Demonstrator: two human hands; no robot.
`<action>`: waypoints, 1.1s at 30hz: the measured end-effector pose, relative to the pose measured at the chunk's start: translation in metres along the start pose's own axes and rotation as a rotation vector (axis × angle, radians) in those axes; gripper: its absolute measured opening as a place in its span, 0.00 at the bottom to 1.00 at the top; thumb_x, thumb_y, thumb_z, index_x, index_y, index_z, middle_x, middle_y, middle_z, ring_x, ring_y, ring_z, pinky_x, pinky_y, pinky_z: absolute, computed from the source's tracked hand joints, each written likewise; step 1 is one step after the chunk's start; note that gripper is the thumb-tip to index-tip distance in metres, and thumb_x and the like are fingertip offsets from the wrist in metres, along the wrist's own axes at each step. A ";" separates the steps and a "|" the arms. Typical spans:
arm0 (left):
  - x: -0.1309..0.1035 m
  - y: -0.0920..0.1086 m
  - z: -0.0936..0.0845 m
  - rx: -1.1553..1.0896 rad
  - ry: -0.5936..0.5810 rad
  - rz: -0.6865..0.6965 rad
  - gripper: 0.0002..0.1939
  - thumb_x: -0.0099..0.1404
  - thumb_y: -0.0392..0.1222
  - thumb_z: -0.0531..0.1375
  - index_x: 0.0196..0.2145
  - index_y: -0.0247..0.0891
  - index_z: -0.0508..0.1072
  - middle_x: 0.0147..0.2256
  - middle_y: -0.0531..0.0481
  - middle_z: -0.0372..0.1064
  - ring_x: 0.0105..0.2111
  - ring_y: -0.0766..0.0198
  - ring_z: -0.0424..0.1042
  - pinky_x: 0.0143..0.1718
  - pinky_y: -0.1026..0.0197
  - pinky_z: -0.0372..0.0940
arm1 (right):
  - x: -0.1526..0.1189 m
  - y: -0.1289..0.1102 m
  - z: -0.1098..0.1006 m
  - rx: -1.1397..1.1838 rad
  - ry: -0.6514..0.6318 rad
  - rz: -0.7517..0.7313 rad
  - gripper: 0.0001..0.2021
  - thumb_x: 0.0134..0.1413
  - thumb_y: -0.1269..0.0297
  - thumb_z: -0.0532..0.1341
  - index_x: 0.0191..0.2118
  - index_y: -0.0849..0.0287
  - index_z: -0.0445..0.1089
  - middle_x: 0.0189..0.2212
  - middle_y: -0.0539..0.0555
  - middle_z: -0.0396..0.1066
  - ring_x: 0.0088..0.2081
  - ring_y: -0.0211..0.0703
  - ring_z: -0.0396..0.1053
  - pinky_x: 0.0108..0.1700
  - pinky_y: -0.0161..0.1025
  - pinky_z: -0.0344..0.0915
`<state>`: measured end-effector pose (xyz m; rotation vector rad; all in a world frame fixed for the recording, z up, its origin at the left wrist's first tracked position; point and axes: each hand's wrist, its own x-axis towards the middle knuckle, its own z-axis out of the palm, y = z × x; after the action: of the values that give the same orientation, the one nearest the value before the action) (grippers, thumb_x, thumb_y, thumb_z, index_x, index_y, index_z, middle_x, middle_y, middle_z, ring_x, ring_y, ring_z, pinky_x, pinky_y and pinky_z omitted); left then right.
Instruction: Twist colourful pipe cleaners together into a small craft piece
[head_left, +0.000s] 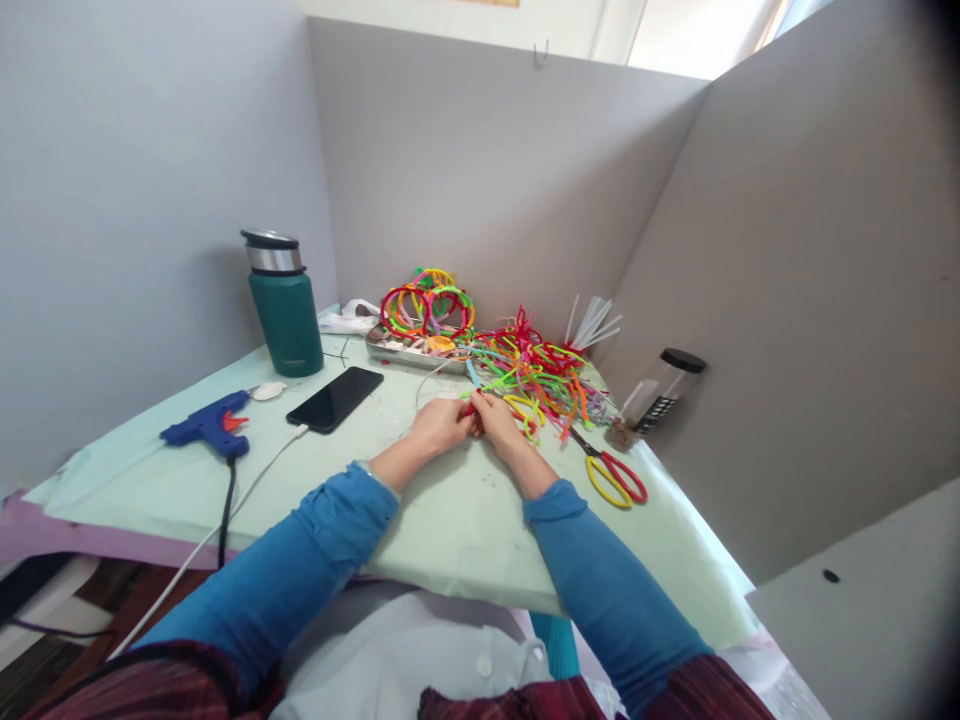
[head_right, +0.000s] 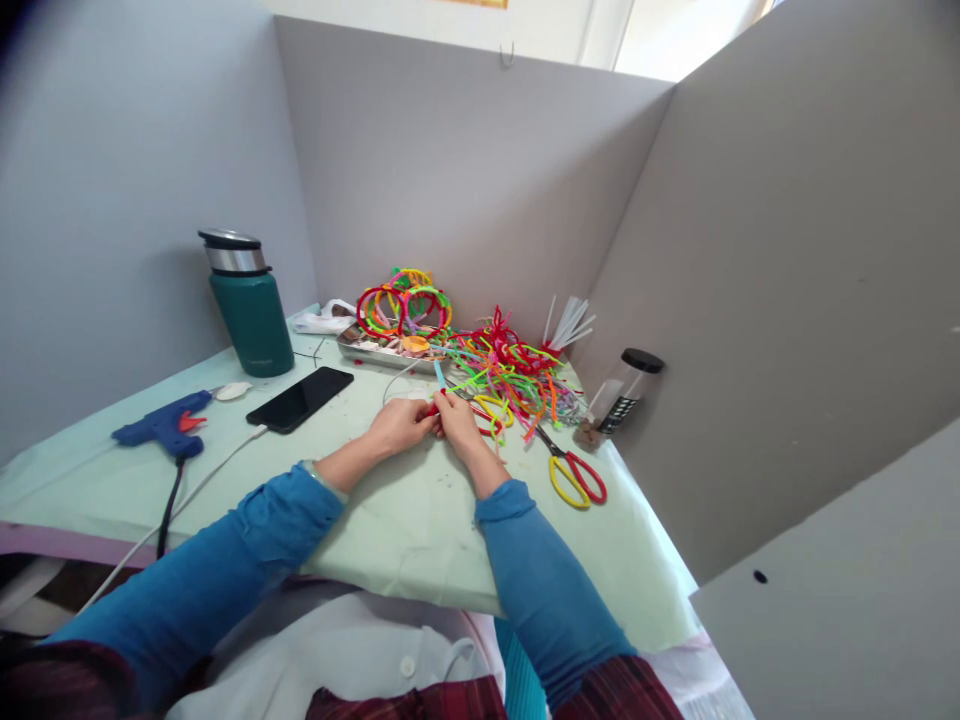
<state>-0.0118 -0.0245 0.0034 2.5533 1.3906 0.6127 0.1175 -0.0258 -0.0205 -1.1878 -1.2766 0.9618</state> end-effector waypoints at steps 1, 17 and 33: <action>0.000 0.000 0.000 0.001 0.002 -0.003 0.17 0.61 0.48 0.50 0.33 0.38 0.75 0.30 0.45 0.73 0.31 0.61 0.70 0.31 0.64 0.58 | 0.000 0.000 0.000 -0.001 0.000 -0.002 0.16 0.50 0.51 0.54 0.23 0.59 0.62 0.13 0.46 0.60 0.15 0.32 0.58 0.17 0.31 0.54; -0.001 0.002 -0.003 -0.008 -0.006 0.007 0.15 0.60 0.47 0.50 0.32 0.39 0.75 0.30 0.46 0.74 0.31 0.61 0.70 0.32 0.64 0.59 | -0.001 0.000 0.000 -0.037 0.011 0.000 0.16 0.49 0.50 0.54 0.23 0.58 0.61 0.13 0.46 0.60 0.16 0.34 0.58 0.18 0.32 0.54; -0.002 0.004 -0.004 -0.019 -0.026 0.006 0.16 0.61 0.48 0.50 0.31 0.38 0.75 0.30 0.46 0.74 0.32 0.61 0.71 0.33 0.64 0.59 | 0.000 0.002 -0.001 -0.070 0.017 -0.008 0.16 0.50 0.50 0.54 0.22 0.57 0.60 0.14 0.46 0.60 0.16 0.34 0.58 0.19 0.32 0.55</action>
<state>-0.0116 -0.0282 0.0079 2.5421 1.3631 0.5892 0.1182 -0.0252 -0.0221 -1.2416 -1.3093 0.9062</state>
